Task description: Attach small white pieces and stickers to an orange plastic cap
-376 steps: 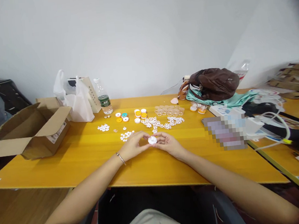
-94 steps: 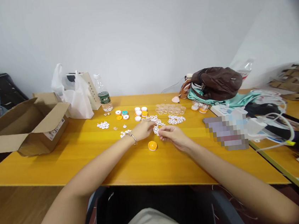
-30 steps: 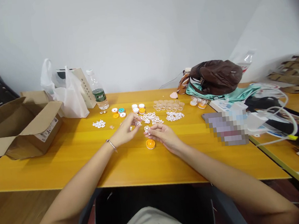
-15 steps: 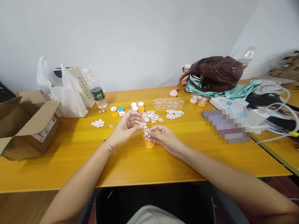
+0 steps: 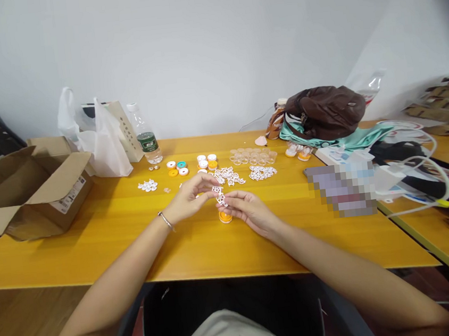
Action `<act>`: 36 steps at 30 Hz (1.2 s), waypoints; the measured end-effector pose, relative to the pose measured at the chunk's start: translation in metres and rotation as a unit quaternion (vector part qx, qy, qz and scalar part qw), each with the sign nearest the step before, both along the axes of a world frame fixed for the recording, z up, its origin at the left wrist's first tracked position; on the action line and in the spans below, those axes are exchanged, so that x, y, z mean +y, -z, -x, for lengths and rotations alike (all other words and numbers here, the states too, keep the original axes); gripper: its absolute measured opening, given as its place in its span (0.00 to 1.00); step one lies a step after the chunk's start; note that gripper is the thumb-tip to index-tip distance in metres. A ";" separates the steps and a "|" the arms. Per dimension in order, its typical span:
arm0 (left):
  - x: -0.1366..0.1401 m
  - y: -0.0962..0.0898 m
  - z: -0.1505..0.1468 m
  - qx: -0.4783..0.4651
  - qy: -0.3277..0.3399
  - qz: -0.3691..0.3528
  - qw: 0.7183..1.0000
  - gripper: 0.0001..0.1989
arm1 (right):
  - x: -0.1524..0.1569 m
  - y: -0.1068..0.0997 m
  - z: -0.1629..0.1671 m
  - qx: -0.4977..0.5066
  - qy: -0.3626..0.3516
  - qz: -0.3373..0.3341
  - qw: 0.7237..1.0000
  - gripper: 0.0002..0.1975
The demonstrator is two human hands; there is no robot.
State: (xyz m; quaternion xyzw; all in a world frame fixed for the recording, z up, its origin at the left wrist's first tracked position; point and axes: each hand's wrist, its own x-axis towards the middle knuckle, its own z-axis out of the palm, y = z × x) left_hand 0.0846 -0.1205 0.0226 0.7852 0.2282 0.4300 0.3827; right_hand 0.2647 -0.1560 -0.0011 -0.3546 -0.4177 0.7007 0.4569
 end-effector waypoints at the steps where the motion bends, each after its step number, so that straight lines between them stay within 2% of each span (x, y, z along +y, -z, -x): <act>1: -0.001 -0.001 0.001 0.010 0.001 0.000 1.000 0.09 | 0.000 0.000 0.000 0.003 0.001 0.002 1.000 0.07; 7: -0.005 -0.010 0.004 0.093 0.013 -0.054 0.994 0.07 | -0.001 0.001 0.001 0.019 -0.013 0.002 1.000 0.08; 10: -0.006 -0.013 0.006 0.116 0.023 -0.055 0.991 0.07 | -0.003 0.001 0.001 0.023 -0.021 0.005 1.000 0.09; 22: -0.004 -0.015 0.010 0.155 0.023 -0.073 0.985 0.08 | -0.002 0.001 0.001 0.053 -0.020 0.022 0.998 0.07; 27: -0.006 -0.015 0.010 0.182 0.016 -0.094 0.979 0.09 | -0.002 0.004 0.002 0.049 0.003 0.013 0.999 0.07; 30: -0.006 -0.013 0.008 0.158 0.007 -0.098 0.983 0.10 | -0.002 0.004 0.003 0.051 0.023 0.009 0.998 0.07; 33: -0.005 -0.010 0.003 0.096 -0.035 -0.063 0.993 0.10 | -0.002 0.004 0.003 0.046 0.051 -0.002 0.998 0.08; 36: -0.004 -0.004 -0.002 0.089 -0.067 0.031 0.993 0.10 | -0.001 0.005 0.003 0.046 0.073 -0.011 0.996 0.08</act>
